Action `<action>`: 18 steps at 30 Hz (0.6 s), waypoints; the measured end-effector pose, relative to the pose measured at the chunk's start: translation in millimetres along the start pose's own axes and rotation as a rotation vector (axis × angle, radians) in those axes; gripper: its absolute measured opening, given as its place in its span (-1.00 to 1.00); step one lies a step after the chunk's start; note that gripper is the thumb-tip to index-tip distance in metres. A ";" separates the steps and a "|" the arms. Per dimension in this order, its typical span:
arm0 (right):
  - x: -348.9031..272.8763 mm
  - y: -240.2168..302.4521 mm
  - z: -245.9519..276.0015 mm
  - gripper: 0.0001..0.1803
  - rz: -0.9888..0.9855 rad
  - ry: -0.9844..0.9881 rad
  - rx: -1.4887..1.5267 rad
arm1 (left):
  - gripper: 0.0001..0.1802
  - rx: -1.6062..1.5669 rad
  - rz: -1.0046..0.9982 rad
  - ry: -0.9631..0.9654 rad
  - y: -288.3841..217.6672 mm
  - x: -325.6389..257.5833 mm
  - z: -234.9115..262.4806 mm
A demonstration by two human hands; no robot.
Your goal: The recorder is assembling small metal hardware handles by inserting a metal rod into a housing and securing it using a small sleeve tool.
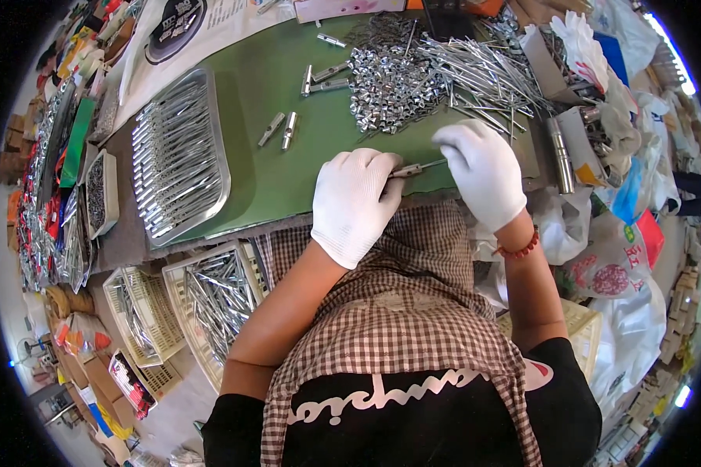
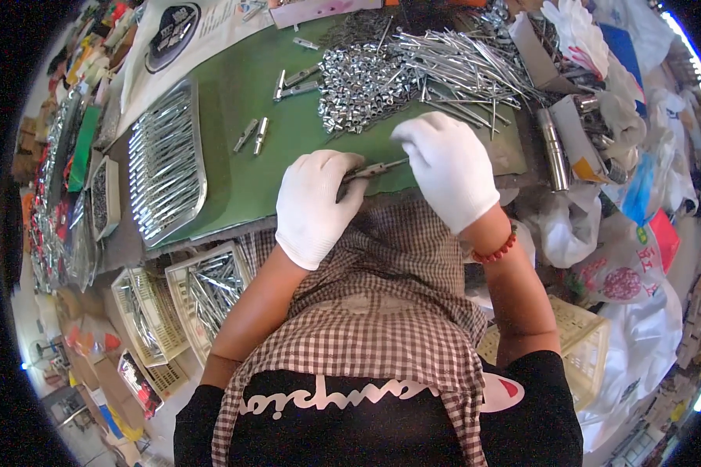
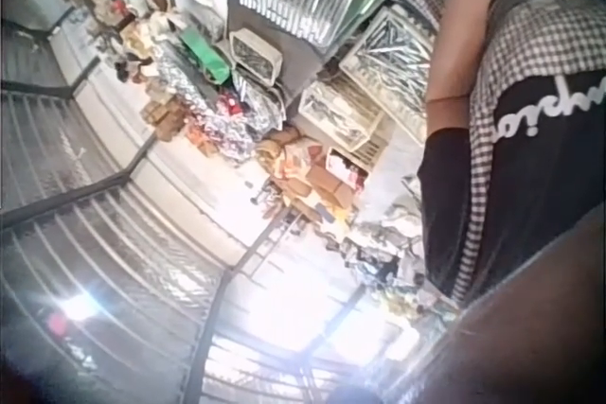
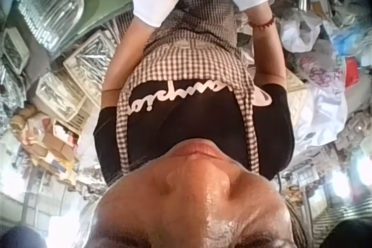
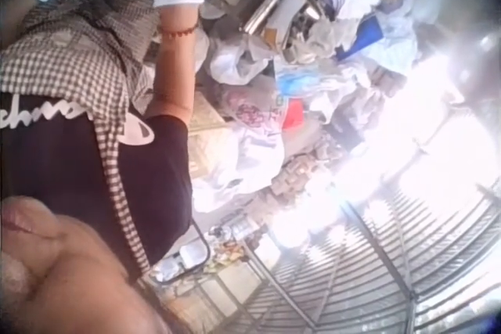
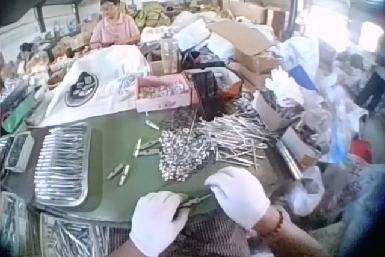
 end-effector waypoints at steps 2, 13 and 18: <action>-2.1 10.0 3.6 -0.82 0.099 0.036 -0.010 | -0.80 -0.009 -0.018 0.000 0.3 0.6 0.8; 10.0 17.3 -12.5 -0.77 0.177 0.160 0.026 | -0.83 0.003 -0.014 0.003 -0.2 1.6 0.5; 6.8 60.7 -11.3 -0.92 0.561 0.200 -0.450 | -0.85 0.010 -0.012 -0.050 1.1 2.1 2.1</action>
Point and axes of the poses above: each hand's wrist, its own x-axis towards the middle knuckle, its own z-axis out of the back of the hand, y = z × x, the point moved 5 cm from there along x, towards the middle knuckle, and after that the axes turned 5 degrees about -z, right-handed, at the moved point
